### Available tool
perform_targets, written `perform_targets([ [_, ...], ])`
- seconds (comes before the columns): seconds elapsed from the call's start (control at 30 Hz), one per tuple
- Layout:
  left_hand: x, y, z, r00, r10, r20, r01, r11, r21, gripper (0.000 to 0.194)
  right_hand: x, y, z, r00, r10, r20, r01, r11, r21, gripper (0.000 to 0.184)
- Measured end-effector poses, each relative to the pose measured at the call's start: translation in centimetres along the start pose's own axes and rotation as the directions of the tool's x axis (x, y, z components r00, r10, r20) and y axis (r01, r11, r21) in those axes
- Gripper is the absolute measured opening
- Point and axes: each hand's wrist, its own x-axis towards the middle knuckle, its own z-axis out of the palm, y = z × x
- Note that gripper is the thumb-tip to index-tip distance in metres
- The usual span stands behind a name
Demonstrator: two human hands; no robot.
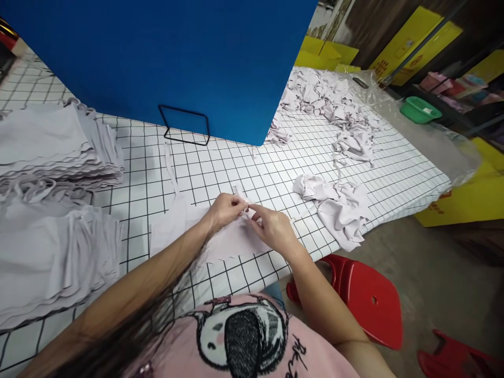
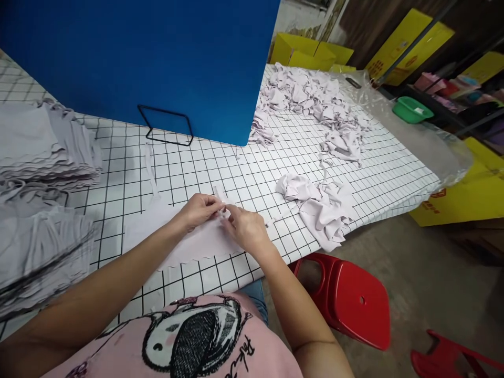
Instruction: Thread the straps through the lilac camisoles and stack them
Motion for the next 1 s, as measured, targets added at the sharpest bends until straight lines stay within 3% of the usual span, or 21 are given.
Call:
perform_targets([
  [0.1, 0.1, 0.4, -0.3, 1.0, -0.023, 0.017, 0.026, 0.99, -0.137, 0.026, 0.0, 0.5, -1.0, 0.998, 0.026, 0.057, -0.046, 0.916, 0.398, 0.043],
  [0.2, 0.2, 0.9, -0.5, 1.0, 0.018, 0.019, -0.014, 0.982, -0.19, 0.029, 1.2, 1.1, -1.2, 0.995, 0.06, 0.079, -0.094, 0.82, 0.565, 0.041],
  [0.4, 0.9, 1.5, -1.1, 0.995, 0.092, -0.035, -0.097, 0.973, -0.208, 0.028, 4.1, 2.1, -0.3, 0.981, -0.007, 0.192, -0.116, 0.777, 0.619, 0.03],
  [0.67, 2.9, 2.2, -1.9, 0.99, 0.036, -0.135, -0.063, 0.977, -0.201, 0.027, 5.1, 3.1, -0.8, 0.944, -0.134, 0.301, -0.143, 0.655, 0.742, 0.03],
  [0.8, 3.6, 1.8, -2.1, 0.989, -0.027, -0.142, -0.004, 0.977, -0.213, 0.025, 5.6, 3.2, -0.6, 0.95, -0.068, 0.305, -0.205, 0.6, 0.773, 0.03],
  [1.0, 1.5, 0.8, -2.3, 0.994, -0.104, -0.029, 0.099, 0.986, -0.134, 0.029, 6.9, 3.0, 0.5, 0.987, 0.1, 0.127, -0.16, 0.528, 0.834, 0.026],
])
